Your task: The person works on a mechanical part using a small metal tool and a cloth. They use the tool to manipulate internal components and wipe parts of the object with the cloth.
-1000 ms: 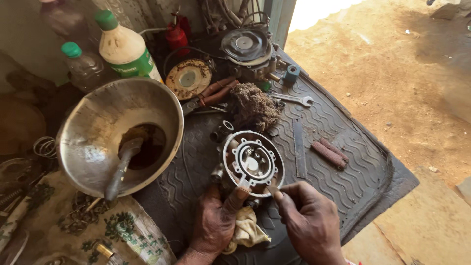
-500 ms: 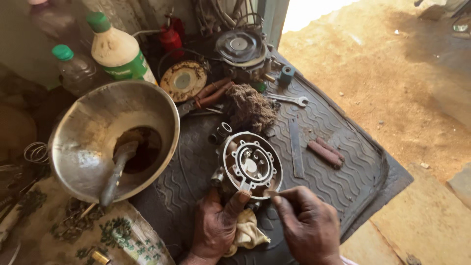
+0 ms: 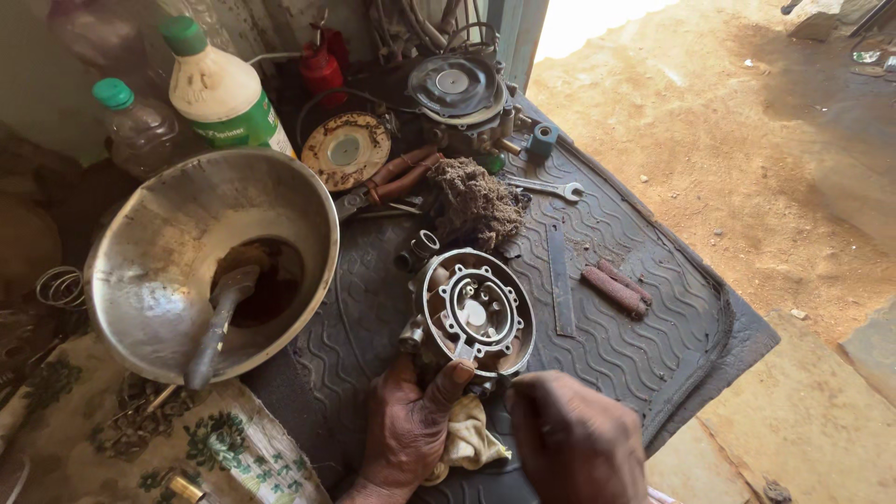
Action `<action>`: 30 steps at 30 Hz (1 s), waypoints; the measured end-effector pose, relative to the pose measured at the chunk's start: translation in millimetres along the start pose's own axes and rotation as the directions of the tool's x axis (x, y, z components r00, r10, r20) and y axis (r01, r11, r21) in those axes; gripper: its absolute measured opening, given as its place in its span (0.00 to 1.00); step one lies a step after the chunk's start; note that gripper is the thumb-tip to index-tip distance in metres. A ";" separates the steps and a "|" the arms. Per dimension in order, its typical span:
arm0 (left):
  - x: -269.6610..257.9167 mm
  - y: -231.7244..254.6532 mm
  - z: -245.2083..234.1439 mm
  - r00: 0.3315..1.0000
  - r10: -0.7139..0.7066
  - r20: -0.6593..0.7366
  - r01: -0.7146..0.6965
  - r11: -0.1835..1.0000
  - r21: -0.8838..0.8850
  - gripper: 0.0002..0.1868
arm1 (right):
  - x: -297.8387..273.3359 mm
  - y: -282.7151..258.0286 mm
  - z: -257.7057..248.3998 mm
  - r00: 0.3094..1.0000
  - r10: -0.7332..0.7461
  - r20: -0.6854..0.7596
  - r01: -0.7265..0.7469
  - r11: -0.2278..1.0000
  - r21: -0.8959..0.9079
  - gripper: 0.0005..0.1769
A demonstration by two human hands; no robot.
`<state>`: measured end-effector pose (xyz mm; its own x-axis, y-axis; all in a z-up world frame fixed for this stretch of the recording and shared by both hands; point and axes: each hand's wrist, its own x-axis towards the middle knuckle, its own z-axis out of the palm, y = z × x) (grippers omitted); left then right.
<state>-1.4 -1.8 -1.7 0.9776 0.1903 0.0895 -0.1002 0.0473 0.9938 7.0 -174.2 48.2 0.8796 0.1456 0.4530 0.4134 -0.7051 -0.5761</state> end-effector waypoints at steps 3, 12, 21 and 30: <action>-1.4 0.7 -4.7 1.000 0.022 0.009 -0.022 1.000 0.020 0.26 | 0.3 -1.3 1.9 0.962 0.253 0.102 -0.254 0.967 -0.007 0.05; -1.6 -2.6 -4.2 1.000 0.005 0.007 -0.005 1.000 -0.020 0.27 | 10.0 7.6 -2.6 0.925 0.337 0.174 -0.335 0.941 -0.040 0.06; -5.5 -12.5 -5.6 0.995 -0.093 -0.039 0.096 0.991 0.090 0.27 | 23.8 20.7 -6.3 0.943 0.283 0.173 -0.299 0.951 0.076 0.05; -2.1 -12.9 -6.5 0.988 -0.153 -0.029 0.155 0.986 0.058 0.29 | 24.8 39.0 -6.0 0.993 0.050 0.109 -0.053 0.998 0.025 0.02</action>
<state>-3.4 3.6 -15.1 0.9756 0.2095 -0.0661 0.0634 0.0195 0.9978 43.5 -202.2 41.0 0.9196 0.1848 0.3468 0.3718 -0.6946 -0.6159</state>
